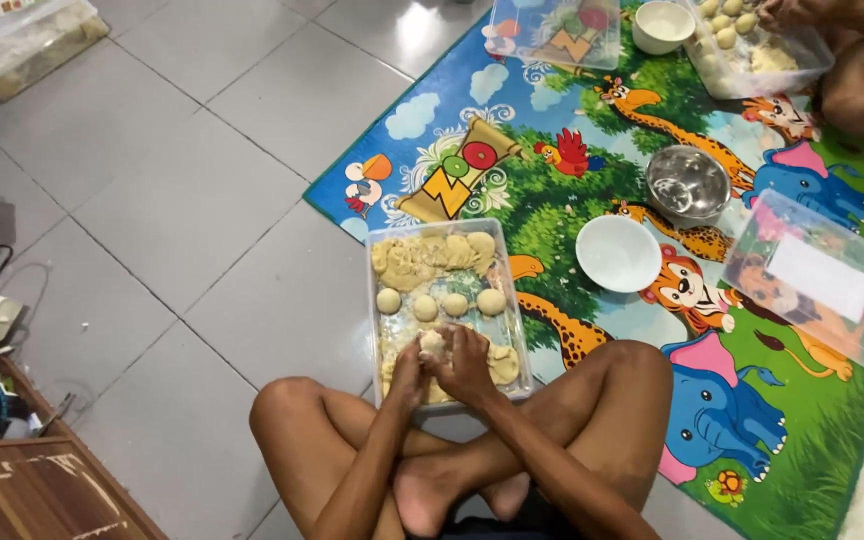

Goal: Shaping portions of dough into small uniform balls and arranging them in a plastic container

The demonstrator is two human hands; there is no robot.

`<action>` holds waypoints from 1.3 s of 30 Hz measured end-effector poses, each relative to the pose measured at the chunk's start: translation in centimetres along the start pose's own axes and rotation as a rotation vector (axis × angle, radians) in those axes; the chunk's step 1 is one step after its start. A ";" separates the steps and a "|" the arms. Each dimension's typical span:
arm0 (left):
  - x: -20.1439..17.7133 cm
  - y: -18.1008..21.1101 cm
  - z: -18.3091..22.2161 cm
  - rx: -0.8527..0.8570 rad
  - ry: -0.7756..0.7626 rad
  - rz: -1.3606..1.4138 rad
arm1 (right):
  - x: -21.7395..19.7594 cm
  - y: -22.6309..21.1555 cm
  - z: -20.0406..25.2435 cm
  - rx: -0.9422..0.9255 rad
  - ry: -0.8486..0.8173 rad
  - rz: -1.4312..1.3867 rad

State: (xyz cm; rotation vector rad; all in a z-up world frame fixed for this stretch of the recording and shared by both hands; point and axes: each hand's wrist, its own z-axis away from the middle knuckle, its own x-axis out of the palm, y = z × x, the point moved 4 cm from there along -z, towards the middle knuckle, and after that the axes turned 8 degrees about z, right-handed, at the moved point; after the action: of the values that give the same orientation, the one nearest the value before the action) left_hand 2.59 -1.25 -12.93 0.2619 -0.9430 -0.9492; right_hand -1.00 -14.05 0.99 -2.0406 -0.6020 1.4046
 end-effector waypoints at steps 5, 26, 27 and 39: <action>1.5 2.2 3.2 0.092 -0.136 -0.153 | 0.9 0.4 0.6 -0.184 -0.182 0.119; 7.2 7.6 10.1 0.418 -0.261 -0.886 | 0.6 4.2 0.0 0.443 -0.263 -0.320; 7.4 8.0 10.6 0.415 -0.260 -0.884 | 0.6 4.2 0.5 0.446 -0.265 -0.318; 7.2 8.4 9.2 0.520 -0.254 -0.804 | -2.6 -0.2 0.2 0.080 -0.495 -0.321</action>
State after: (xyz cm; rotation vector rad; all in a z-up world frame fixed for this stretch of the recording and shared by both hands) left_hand 1.93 -0.17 1.37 1.0350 -1.3484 -1.4758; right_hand -2.06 -15.52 2.81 -1.4488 -1.0097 1.7027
